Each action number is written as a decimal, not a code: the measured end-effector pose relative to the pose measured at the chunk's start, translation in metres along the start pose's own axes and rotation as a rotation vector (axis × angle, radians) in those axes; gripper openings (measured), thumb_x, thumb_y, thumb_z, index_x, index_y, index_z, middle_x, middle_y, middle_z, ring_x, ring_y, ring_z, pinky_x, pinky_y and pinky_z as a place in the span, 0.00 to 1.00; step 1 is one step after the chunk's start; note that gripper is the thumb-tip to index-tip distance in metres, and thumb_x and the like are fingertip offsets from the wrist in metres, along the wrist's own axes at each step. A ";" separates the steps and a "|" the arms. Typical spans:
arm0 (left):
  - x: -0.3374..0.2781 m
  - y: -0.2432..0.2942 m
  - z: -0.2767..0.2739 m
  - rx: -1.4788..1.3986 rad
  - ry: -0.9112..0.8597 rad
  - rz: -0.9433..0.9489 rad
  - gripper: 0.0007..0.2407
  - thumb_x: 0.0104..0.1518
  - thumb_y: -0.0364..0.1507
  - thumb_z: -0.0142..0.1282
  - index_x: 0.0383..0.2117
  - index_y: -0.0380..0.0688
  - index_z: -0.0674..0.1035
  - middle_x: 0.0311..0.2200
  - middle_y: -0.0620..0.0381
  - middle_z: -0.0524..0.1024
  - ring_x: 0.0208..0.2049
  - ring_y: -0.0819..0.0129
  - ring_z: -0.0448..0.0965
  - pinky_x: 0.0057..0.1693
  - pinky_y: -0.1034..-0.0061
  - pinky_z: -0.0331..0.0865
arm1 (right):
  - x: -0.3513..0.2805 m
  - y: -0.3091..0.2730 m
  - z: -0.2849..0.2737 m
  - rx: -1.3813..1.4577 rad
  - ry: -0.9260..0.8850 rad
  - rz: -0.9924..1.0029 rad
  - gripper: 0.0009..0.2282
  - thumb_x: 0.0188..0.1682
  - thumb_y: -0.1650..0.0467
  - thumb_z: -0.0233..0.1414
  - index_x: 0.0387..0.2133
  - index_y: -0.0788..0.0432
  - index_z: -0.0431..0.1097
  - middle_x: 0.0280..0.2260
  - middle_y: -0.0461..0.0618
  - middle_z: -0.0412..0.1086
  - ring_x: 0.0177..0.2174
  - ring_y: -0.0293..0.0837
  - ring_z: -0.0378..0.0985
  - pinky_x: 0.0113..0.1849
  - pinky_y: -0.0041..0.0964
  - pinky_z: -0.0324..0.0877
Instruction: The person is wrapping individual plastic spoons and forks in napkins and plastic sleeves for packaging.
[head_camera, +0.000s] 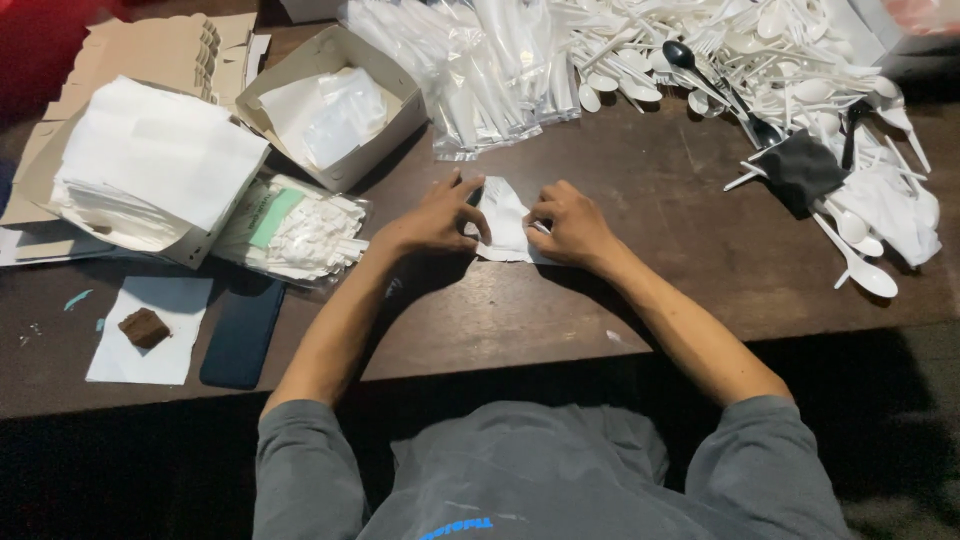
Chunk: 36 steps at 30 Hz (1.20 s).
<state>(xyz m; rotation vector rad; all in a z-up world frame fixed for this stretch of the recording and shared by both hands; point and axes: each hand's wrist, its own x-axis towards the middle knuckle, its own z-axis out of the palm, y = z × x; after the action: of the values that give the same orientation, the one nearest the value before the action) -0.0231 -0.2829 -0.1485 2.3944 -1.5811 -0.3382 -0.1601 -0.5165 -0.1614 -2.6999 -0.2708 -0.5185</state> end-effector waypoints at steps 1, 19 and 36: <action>0.003 -0.007 0.006 0.000 0.001 0.000 0.10 0.46 0.39 0.70 0.36 0.72 0.87 0.70 0.43 0.57 0.69 0.22 0.47 0.65 0.26 0.48 | 0.001 0.001 0.001 -0.001 0.000 -0.001 0.04 0.39 0.67 0.59 0.22 0.53 0.76 0.26 0.51 0.70 0.32 0.51 0.74 0.33 0.43 0.73; 0.033 -0.003 0.028 -0.187 0.573 0.281 0.08 0.53 0.39 0.69 0.35 0.64 0.80 0.39 0.71 0.80 0.55 0.65 0.76 0.63 0.60 0.56 | 0.000 0.003 0.005 0.010 -0.004 -0.029 0.04 0.42 0.67 0.57 0.25 0.52 0.77 0.27 0.48 0.71 0.33 0.50 0.76 0.35 0.41 0.74; 0.061 0.018 0.027 -0.008 0.423 0.113 0.09 0.63 0.32 0.50 0.48 0.53 0.70 0.29 0.55 0.81 0.34 0.53 0.84 0.52 0.61 0.61 | -0.001 0.001 -0.014 0.125 -0.044 0.006 0.12 0.48 0.63 0.56 0.24 0.59 0.69 0.24 0.59 0.69 0.30 0.60 0.77 0.33 0.48 0.72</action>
<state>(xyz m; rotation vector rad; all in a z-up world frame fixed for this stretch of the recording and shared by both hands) -0.0244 -0.3485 -0.1713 2.1715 -1.4978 0.1742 -0.1649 -0.5230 -0.1504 -2.5920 -0.2968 -0.4258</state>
